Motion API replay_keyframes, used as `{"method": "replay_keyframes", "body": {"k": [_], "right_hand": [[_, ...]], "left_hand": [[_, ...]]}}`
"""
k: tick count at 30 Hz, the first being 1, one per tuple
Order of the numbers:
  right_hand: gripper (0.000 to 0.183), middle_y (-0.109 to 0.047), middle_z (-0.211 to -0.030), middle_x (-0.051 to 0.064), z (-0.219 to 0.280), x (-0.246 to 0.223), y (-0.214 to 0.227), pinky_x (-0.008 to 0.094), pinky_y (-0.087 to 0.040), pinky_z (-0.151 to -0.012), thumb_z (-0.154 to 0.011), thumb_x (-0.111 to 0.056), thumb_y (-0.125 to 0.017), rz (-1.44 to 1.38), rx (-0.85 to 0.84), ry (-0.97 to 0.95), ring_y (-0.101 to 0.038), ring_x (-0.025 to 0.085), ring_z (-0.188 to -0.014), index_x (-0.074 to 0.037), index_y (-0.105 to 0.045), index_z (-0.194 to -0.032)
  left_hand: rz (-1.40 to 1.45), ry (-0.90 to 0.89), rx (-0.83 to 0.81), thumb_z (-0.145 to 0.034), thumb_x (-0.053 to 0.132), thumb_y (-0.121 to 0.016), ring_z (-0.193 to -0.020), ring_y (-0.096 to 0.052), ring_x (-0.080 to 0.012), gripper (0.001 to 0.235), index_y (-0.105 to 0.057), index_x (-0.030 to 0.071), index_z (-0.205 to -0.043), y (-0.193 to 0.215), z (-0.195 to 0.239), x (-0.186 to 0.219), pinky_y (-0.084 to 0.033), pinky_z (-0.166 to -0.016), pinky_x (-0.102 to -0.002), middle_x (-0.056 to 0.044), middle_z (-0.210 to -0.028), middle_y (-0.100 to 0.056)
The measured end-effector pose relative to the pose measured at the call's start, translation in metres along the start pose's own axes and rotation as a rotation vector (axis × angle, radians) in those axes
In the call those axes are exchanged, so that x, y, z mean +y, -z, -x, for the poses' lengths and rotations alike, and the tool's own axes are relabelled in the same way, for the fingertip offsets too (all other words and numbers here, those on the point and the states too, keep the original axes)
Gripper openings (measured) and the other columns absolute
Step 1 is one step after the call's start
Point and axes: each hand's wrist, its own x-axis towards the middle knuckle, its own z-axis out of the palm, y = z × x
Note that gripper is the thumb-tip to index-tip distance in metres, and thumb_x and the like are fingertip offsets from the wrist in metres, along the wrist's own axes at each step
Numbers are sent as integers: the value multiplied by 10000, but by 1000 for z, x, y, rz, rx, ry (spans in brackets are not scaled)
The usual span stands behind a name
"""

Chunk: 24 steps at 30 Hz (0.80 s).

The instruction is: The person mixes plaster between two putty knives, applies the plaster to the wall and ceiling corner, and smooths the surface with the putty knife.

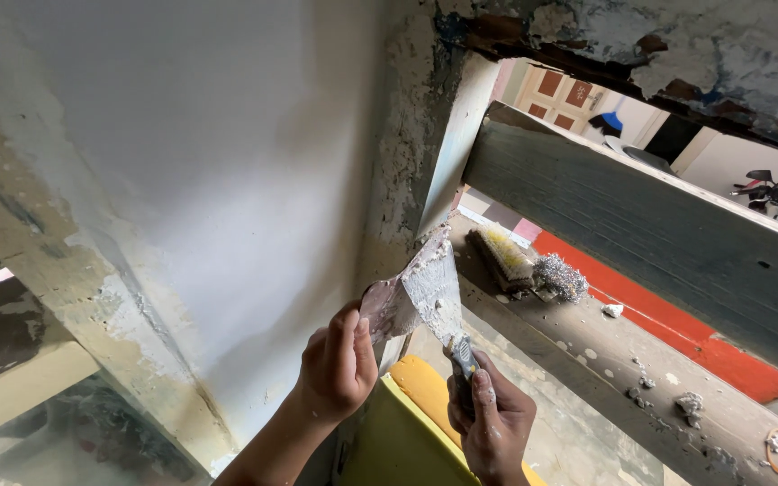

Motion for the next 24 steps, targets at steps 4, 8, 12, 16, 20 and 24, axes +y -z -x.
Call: {"method": "replay_keyframes", "body": {"k": [4,8,12,16,20,24], "right_hand": [[404,-644,-746,154,-12,2,-2,262,-345,-443,-1013,-151,-544,105,-5,-15,-446,128,-518,64,-621,-1346],[417,-648,-773,121,-21,-3,-10,242,-372,-485,-1052,-177,-522,218,-106,109,-467,97,-564,55,-609,-1387],[358,-636,-802,92,-26,-30,-29,213,-359,-512,-1017,-95,-587,289,-126,112,-485,66,-617,67,-633,-1333],[406,-693,-992,89,-30,-60,-58,192,-489,-716,-863,12,-734,596,-156,384,-602,54,-845,53,-581,-1237],[384,-714,-844,70,-42,-90,-76,191,-460,-593,-866,-11,-752,699,-63,427,-604,57,-685,28,-627,-1227],[371,-736,-953,44,-58,-119,-100,194,-540,-640,-853,-24,-775,876,-51,703,-674,57,-787,36,-660,-1200]], "left_hand": [[-54,-100,25,-1001,-79,-551,-587,-646,-276,167,-501,-132,-1151,8,-4,-3,-497,-478,-340,-252,-948,-693],[2,-37,-58,-995,-59,-560,-590,-645,-299,130,-510,-71,-1114,14,-2,-6,-495,-483,-355,-194,-829,-652],[87,245,-60,-999,-49,-550,-526,-638,-265,149,-516,-59,-1143,11,-3,-5,-454,-441,-351,-134,-658,-587],[128,316,41,-1005,-40,-519,-431,-584,-191,124,-519,-40,-1128,16,-24,-6,-414,-395,-328,-108,-619,-587],[271,406,46,-1051,23,-463,-377,-580,-147,97,-485,-36,-1125,27,-56,-7,-419,-340,-283,-71,-560,-556],[365,489,66,-1071,99,-422,-337,-587,-130,155,-473,-37,-1125,37,-90,-7,-424,-307,-265,-31,-490,-532]]}}
